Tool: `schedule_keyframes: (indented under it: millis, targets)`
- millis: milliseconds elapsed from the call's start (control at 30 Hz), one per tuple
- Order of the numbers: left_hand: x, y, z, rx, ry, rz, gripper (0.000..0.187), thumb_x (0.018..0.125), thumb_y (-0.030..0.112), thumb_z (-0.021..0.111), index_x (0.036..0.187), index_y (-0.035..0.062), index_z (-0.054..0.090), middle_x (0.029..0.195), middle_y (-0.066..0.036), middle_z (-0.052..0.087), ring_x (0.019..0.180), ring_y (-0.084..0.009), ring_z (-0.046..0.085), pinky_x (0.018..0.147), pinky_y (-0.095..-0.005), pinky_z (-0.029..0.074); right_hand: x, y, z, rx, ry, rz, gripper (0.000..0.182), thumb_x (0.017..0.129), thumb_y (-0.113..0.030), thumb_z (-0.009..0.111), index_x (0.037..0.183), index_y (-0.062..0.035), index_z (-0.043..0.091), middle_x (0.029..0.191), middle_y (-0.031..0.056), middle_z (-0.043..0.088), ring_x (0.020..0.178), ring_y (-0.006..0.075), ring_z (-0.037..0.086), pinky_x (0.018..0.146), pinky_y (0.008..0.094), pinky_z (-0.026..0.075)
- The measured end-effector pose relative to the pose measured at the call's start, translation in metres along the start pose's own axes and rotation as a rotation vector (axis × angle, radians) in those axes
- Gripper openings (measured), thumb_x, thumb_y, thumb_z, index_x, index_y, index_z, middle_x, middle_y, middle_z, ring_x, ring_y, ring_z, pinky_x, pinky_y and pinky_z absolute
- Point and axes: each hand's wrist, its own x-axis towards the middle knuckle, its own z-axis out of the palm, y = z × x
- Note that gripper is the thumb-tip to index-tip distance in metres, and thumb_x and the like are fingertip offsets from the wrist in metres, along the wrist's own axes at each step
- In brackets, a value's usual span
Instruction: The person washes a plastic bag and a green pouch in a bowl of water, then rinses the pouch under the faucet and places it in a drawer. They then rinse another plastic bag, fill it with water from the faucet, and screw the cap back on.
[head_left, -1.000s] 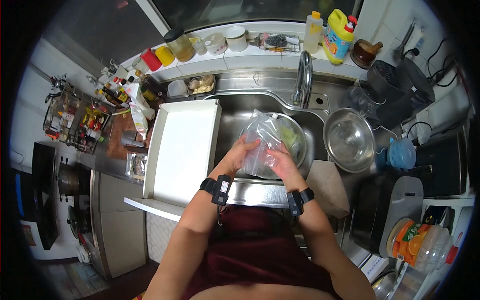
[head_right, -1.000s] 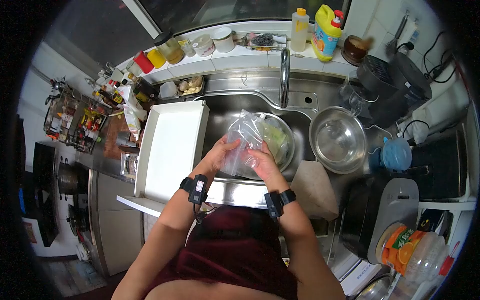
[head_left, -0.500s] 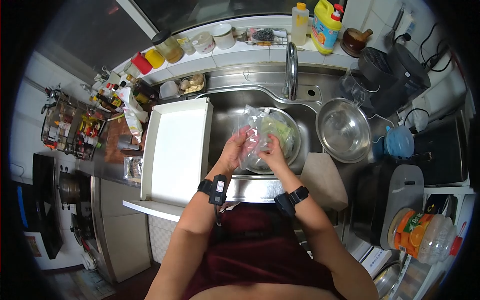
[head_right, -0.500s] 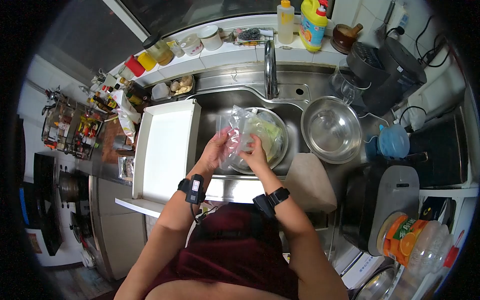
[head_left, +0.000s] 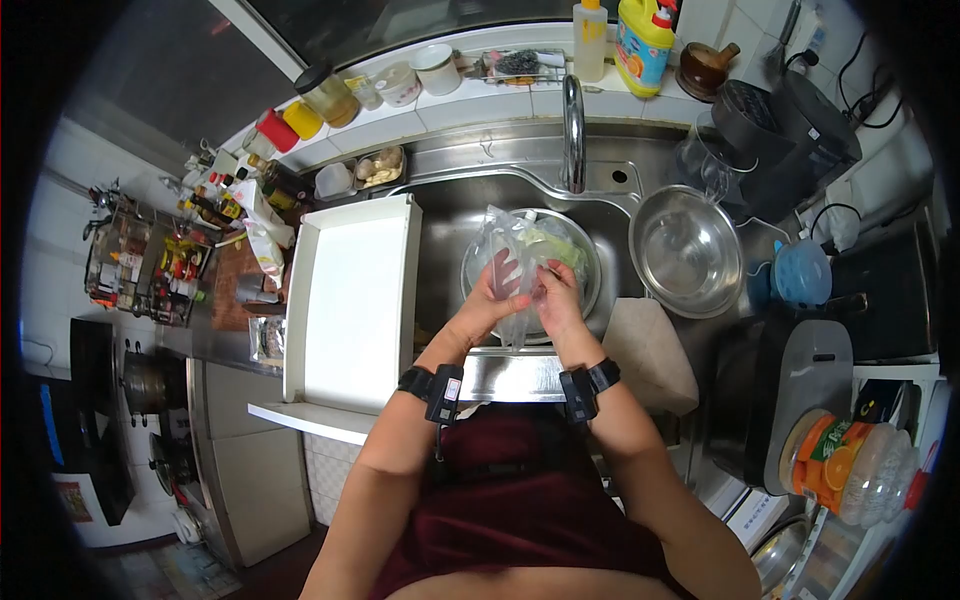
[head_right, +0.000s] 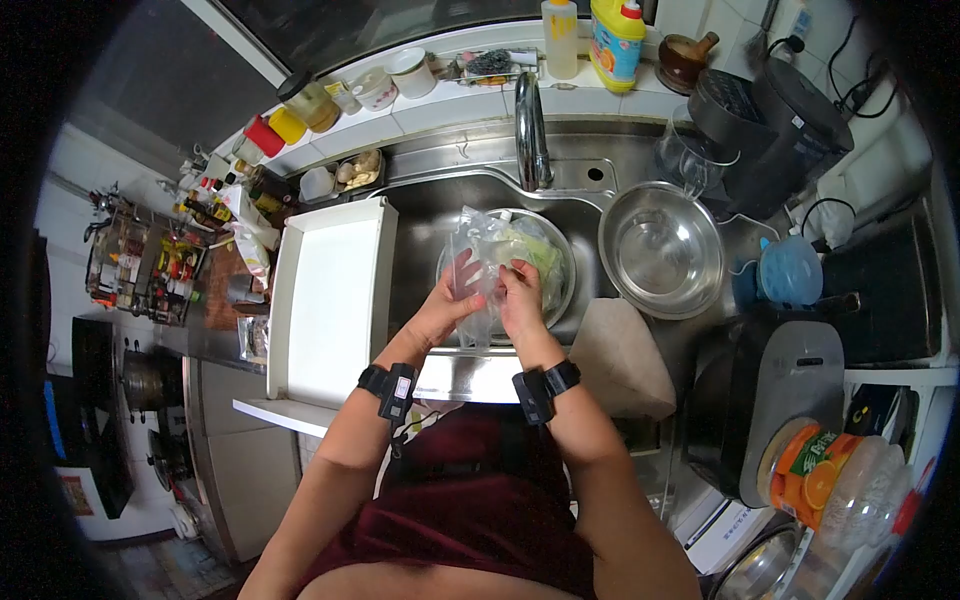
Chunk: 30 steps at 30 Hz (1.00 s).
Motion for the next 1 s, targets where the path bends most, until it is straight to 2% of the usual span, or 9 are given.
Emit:
schedule_keyframes:
  millis: [100,267,367,400,533,633,800,933,1000]
  targets:
    - [-0.005,0.002,0.007,0.168,-0.048,0.063,0.072,0.080,0.006,0.064,0.138,0.0073,0.021,0.138,-0.011,0.028,0.122,-0.0200,0.035,0.100,-0.0336,0.033,0.001,-0.002,-0.006,-0.050,0.039,-0.011,0.025,0.079,0.000,0.058,0.100,-0.0096,0.049,0.083,0.0027,0.052,0.065,0.0111,0.051,0.055,0.0230,0.042]
    - [-0.001,0.009,-0.006,-0.156,0.076,-0.064,0.041,0.090,0.010,0.048,0.129,0.0062,0.037,0.124,-0.012,0.047,0.108,-0.0211,0.051,0.088,-0.0334,0.046,0.015,-0.016,-0.037,-0.178,-0.061,-0.054,0.023,0.077,-0.002,0.060,0.097,-0.0094,0.052,0.083,0.0017,0.052,0.064,0.0127,0.051,0.052,0.0252,0.042]
    - [-0.005,0.018,-0.015,-0.179,0.152,-0.072,0.037,0.091,0.016,0.048,0.125,0.0046,0.042,0.116,-0.013,0.055,0.098,-0.0246,0.058,0.083,-0.0340,0.049,0.032,-0.019,-0.059,-0.944,0.054,-0.440,0.023,0.076,-0.006,0.062,0.098,-0.0087,0.056,0.086,0.0049,0.056,0.069,0.0173,0.055,0.059,0.0283,0.046]
    - [-0.005,0.019,-0.017,-0.199,0.160,-0.071,0.036,0.091,0.016,0.048,0.125,0.0044,0.042,0.116,-0.013,0.055,0.098,-0.0244,0.057,0.082,-0.0337,0.049,0.016,-0.029,-0.053,-1.554,0.270,-0.978,0.027,0.075,-0.011,0.064,0.102,-0.0099,0.057,0.089,0.0077,0.059,0.073,0.0205,0.058,0.065,0.0296,0.047]
    - [-0.003,0.012,-0.017,-0.165,0.162,-0.066,0.036,0.090,0.019,0.051,0.122,0.0042,0.046,0.115,-0.011,0.055,0.099,-0.0191,0.056,0.082,-0.0315,0.049,-0.007,-0.019,-0.017,-1.089,-0.273,-0.541,0.031,0.075,-0.019,0.069,0.101,-0.0081,0.057,0.081,0.0077,0.059,0.071,0.0168,0.057,0.065,0.0273,0.046]
    - [0.003,0.003,-0.017,-0.065,0.146,-0.031,0.037,0.089,0.022,0.052,0.122,0.0044,0.046,0.115,-0.010,0.056,0.099,-0.0169,0.055,0.084,-0.0291,0.047,-0.019,-0.003,-0.002,-0.839,-0.277,-0.210,0.029,0.076,-0.019,0.069,0.097,-0.0021,0.057,0.076,0.0047,0.058,0.069,0.0114,0.054,0.065,0.0236,0.044]
    - [0.000,0.004,-0.029,-0.039,0.219,-0.075,0.040,0.091,0.027,0.049,0.125,0.0055,0.044,0.120,-0.009,0.052,0.100,-0.0168,0.052,0.089,-0.0274,0.041,-0.012,-0.014,-0.006,-0.757,-0.210,-0.216,0.018,0.076,-0.013,0.066,0.084,-0.0020,0.053,0.073,0.0043,0.059,0.066,0.0089,0.054,0.060,0.0235,0.044]
    - [0.001,0.002,-0.033,0.095,0.235,0.040,0.046,0.093,0.035,0.042,0.129,0.0067,0.040,0.125,-0.009,0.046,0.107,-0.0201,0.046,0.093,-0.0308,0.036,-0.030,-0.043,0.011,-1.175,0.101,-0.662,0.015,0.073,-0.009,0.063,0.078,-0.0034,0.050,0.064,0.0095,0.059,0.056,0.0177,0.059,0.052,0.0297,0.046]
    - [0.001,0.002,-0.029,0.181,0.218,0.020,0.049,0.093,0.039,0.040,0.130,0.0074,0.038,0.125,-0.008,0.046,0.109,-0.0210,0.044,0.094,-0.0320,0.035,-0.016,-0.029,0.003,-1.192,0.001,-0.672,0.016,0.072,-0.008,0.064,0.080,-0.0033,0.051,0.064,0.0099,0.058,0.056,0.0180,0.060,0.053,0.0306,0.046]
